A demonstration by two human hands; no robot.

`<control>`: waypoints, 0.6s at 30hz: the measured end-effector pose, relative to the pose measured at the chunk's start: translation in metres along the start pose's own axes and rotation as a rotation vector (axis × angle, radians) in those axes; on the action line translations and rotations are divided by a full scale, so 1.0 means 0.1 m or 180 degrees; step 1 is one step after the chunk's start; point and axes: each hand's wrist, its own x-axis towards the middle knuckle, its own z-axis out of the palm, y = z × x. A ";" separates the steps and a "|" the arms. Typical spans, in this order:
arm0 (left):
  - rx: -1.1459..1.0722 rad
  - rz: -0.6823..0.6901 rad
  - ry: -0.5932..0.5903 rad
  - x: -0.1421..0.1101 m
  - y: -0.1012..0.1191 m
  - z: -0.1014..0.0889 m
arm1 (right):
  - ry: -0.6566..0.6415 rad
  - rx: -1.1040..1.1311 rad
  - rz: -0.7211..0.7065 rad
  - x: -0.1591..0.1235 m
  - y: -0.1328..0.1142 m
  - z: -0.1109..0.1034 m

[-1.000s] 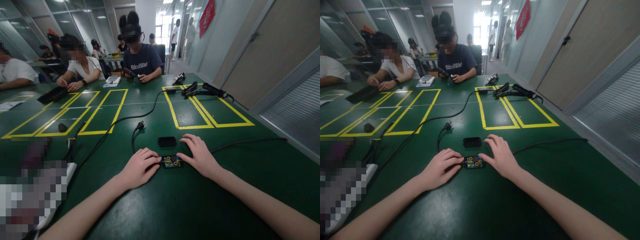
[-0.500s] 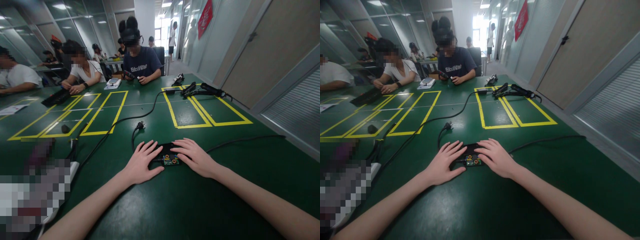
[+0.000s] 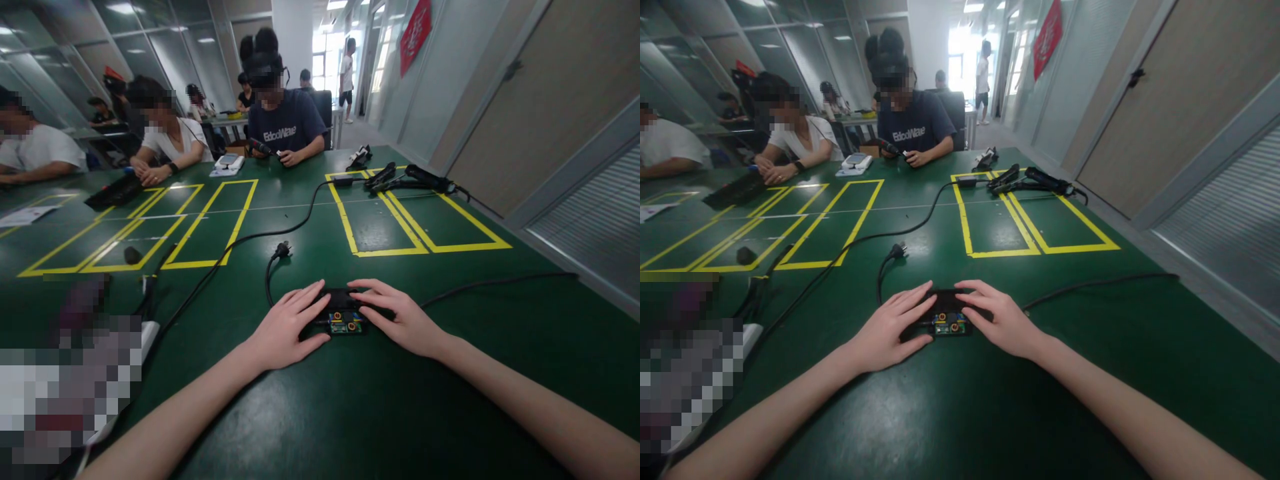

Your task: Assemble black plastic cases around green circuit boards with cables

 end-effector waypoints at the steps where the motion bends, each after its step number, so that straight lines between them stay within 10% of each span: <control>1: 0.0007 -0.0011 -0.0016 0.00 0.00 0.00 | -0.0011 -0.0016 -0.0006 0.00 0.00 0.00; 18: 0.0024 0.0033 -0.0125 0.01 0.02 -0.03 | -0.0087 -0.0059 0.0084 0.00 -0.02 -0.04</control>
